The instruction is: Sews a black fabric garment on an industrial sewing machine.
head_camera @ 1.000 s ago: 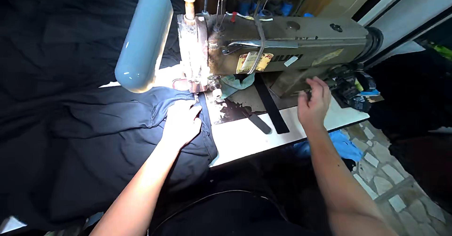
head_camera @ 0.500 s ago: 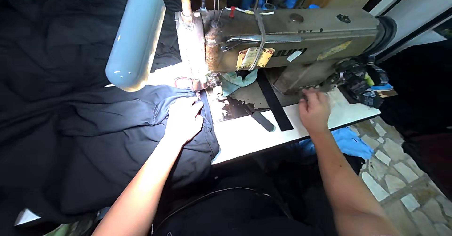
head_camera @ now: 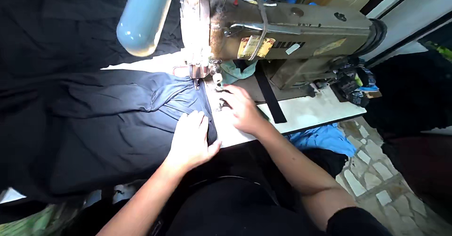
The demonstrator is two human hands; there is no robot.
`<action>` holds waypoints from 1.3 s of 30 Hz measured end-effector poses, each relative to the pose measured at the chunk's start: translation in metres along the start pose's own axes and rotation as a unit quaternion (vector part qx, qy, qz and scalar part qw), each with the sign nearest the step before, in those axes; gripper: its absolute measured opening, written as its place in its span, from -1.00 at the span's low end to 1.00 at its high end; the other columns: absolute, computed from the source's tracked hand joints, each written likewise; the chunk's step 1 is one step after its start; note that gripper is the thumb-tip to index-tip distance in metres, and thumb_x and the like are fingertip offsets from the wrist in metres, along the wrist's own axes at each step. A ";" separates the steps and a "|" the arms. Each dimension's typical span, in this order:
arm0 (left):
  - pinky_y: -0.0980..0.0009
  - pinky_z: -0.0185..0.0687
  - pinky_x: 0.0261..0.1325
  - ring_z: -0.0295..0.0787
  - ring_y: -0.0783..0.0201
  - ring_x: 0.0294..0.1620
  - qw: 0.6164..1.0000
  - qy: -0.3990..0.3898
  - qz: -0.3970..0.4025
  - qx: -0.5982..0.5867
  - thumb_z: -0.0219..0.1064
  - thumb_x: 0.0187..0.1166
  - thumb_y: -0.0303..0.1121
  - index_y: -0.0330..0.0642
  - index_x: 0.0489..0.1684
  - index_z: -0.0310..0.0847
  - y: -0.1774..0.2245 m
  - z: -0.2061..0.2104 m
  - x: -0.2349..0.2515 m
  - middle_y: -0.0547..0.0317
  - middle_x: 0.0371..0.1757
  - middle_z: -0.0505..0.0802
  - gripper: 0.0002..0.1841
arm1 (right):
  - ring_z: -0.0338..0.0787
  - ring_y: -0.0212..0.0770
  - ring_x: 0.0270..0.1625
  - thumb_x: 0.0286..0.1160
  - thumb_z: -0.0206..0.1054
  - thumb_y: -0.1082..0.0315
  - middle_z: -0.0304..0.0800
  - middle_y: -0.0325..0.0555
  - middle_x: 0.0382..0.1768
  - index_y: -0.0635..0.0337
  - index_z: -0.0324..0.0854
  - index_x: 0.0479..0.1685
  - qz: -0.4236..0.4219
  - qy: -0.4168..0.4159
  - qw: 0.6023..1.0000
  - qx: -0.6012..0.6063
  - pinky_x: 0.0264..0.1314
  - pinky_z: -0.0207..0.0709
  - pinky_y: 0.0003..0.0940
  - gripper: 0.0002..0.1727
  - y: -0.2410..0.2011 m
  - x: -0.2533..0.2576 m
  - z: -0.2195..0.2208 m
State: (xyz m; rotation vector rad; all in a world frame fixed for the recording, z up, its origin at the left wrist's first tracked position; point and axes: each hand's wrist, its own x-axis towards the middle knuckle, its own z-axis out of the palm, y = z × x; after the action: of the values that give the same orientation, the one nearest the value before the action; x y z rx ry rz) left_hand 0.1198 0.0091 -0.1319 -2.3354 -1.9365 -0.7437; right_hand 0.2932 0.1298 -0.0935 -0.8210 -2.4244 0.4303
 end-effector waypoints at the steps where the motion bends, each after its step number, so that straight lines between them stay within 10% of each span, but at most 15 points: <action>1: -0.36 0.39 0.51 0.68 -0.32 0.46 1.000 0.020 0.006 -0.005 0.17 0.53 0.09 -0.44 0.11 0.79 0.007 0.003 -0.009 -0.35 0.32 0.80 -0.35 | 0.46 0.21 0.67 0.48 0.25 0.44 0.56 0.20 0.57 0.22 0.69 0.41 -0.003 -0.052 0.999 0.008 0.66 0.32 0.19 -0.53 0.000 0.007 0.011; 5: -0.14 0.65 0.20 0.85 -0.23 0.16 0.995 0.090 0.030 -0.026 0.27 0.43 -0.38 -0.42 -0.23 0.83 0.014 0.008 -0.017 -0.24 0.07 0.91 -0.73 | 0.52 0.23 0.64 0.55 0.19 0.52 0.64 0.25 0.50 0.35 0.77 0.24 -0.074 -0.094 0.993 0.023 0.70 0.27 0.19 -0.63 -0.002 0.007 0.033; 13: 0.02 0.69 -0.15 0.87 -0.15 -0.09 0.990 0.131 0.013 -0.056 0.24 0.45 -0.37 -0.38 -0.41 0.79 0.017 0.007 -0.025 -0.18 -0.11 0.92 -0.74 | 0.83 0.14 0.30 0.39 0.29 0.52 0.89 0.14 0.14 0.27 0.87 -0.21 -0.158 -0.008 0.987 0.002 0.28 0.66 0.09 -0.79 -0.016 -0.038 0.042; 22: -0.02 0.68 -0.18 0.86 -0.10 -0.20 0.994 0.055 -0.003 -0.091 0.07 0.50 -0.31 -0.35 -0.42 0.78 -0.005 -0.024 -0.007 -0.12 -0.33 0.87 -0.64 | 0.84 0.17 0.29 0.38 0.28 0.55 0.92 0.19 0.01 0.27 0.78 -0.47 -0.227 -0.029 0.973 0.008 0.39 0.64 0.01 -0.82 -0.021 -0.028 0.035; 27: -0.27 0.37 0.48 0.60 -0.29 0.51 0.993 0.003 0.101 -0.061 0.05 0.45 -0.32 -0.20 0.35 0.74 -0.039 -0.014 0.029 -0.10 0.43 0.79 -0.48 | 0.84 0.06 0.01 0.44 0.26 0.56 0.84 0.11 -0.25 0.25 0.78 -0.41 -0.249 -0.050 0.967 -0.008 0.13 0.68 -0.08 -0.82 -0.027 -0.022 0.030; 39: -0.27 0.35 0.52 0.49 -0.28 0.63 0.990 -0.074 0.119 -0.002 -0.04 0.58 -0.16 -0.20 0.48 0.65 -0.062 -0.015 0.025 -0.07 0.56 0.69 -0.42 | 0.83 0.05 -0.07 0.56 0.21 0.52 0.82 0.13 -0.19 0.24 0.78 -0.30 -0.192 -0.112 0.975 -0.006 -0.06 0.69 -0.13 -0.79 -0.038 -0.021 0.027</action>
State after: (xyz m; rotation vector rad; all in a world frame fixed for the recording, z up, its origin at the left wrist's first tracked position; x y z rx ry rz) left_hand 0.0602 0.0423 -0.1269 -2.6302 -1.6604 -0.5693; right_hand 0.2746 0.0842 -0.1064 -0.3027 -2.7157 0.3711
